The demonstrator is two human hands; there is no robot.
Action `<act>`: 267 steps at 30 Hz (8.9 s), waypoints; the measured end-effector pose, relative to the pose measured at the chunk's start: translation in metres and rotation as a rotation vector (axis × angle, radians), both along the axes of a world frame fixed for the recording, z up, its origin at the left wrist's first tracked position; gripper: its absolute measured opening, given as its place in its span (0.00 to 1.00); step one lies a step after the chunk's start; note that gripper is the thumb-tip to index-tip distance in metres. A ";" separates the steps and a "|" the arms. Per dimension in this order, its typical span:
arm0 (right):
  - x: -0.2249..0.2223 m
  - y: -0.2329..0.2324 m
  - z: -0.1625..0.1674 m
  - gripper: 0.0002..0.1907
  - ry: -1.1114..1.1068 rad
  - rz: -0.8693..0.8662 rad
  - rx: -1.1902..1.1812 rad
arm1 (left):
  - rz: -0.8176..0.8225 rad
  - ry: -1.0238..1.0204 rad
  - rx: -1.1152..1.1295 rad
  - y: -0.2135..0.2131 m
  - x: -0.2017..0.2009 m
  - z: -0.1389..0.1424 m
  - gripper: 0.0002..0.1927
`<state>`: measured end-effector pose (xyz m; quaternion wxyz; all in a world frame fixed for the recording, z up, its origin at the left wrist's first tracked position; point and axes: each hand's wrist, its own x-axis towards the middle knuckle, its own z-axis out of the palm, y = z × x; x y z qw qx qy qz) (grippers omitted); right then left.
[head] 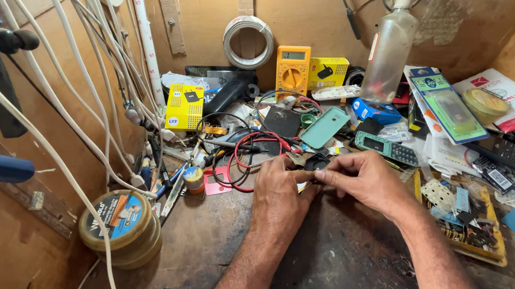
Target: The person holds a disassembled mobile phone and repeatedly presses and adjusts a small internal component with both hands. The hands rotate the device and reposition the component several times while the phone remains open on a cluttered workbench.
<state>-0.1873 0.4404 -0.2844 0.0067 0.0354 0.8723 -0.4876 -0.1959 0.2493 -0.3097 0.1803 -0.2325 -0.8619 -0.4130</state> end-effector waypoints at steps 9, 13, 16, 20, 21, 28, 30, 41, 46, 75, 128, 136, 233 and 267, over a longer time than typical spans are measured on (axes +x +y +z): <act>-0.011 0.009 -0.014 0.11 0.263 -0.243 -0.033 | -0.014 0.010 0.008 0.000 -0.001 0.000 0.12; -0.012 0.010 -0.019 0.10 0.323 -0.214 -0.002 | -0.009 0.012 0.001 0.000 -0.001 0.000 0.12; -0.013 0.005 -0.020 0.10 0.389 -0.137 -0.002 | 0.000 0.012 -0.017 0.001 -0.001 0.000 0.11; -0.008 0.002 -0.014 0.10 0.251 -0.065 0.201 | 0.001 0.009 0.000 0.001 0.000 0.000 0.12; -0.008 0.000 -0.014 0.09 0.223 -0.055 0.189 | 0.002 -0.005 0.011 0.001 0.000 -0.001 0.12; -0.007 0.001 -0.013 0.08 0.185 -0.033 0.242 | -0.005 -0.008 0.156 0.003 -0.001 -0.003 0.15; -0.008 0.003 -0.015 0.07 0.212 -0.027 0.180 | -0.004 0.034 0.126 0.003 -0.001 -0.003 0.18; -0.004 -0.002 -0.012 0.09 0.217 0.098 0.119 | -0.025 0.069 0.080 0.005 0.004 0.000 0.24; -0.003 -0.001 -0.008 0.09 0.193 0.096 0.152 | -0.003 0.087 0.090 0.004 0.001 0.000 0.14; -0.047 0.005 -0.018 0.10 0.311 -0.270 0.423 | 0.005 -0.049 0.153 0.004 0.002 0.004 0.12; -0.027 0.020 0.001 0.13 0.032 0.058 -0.333 | 0.014 -0.056 0.158 0.001 0.003 0.005 0.12; -0.030 0.015 -0.006 0.10 0.108 -0.059 -0.273 | -0.003 -0.047 0.180 0.001 0.004 0.007 0.12; -0.032 0.001 -0.020 0.05 0.164 -0.192 -0.003 | 0.079 0.149 0.051 0.015 -0.010 -0.008 0.08; -0.032 0.000 -0.026 0.07 0.228 -0.222 0.219 | -0.013 0.061 0.022 0.005 -0.001 -0.004 0.25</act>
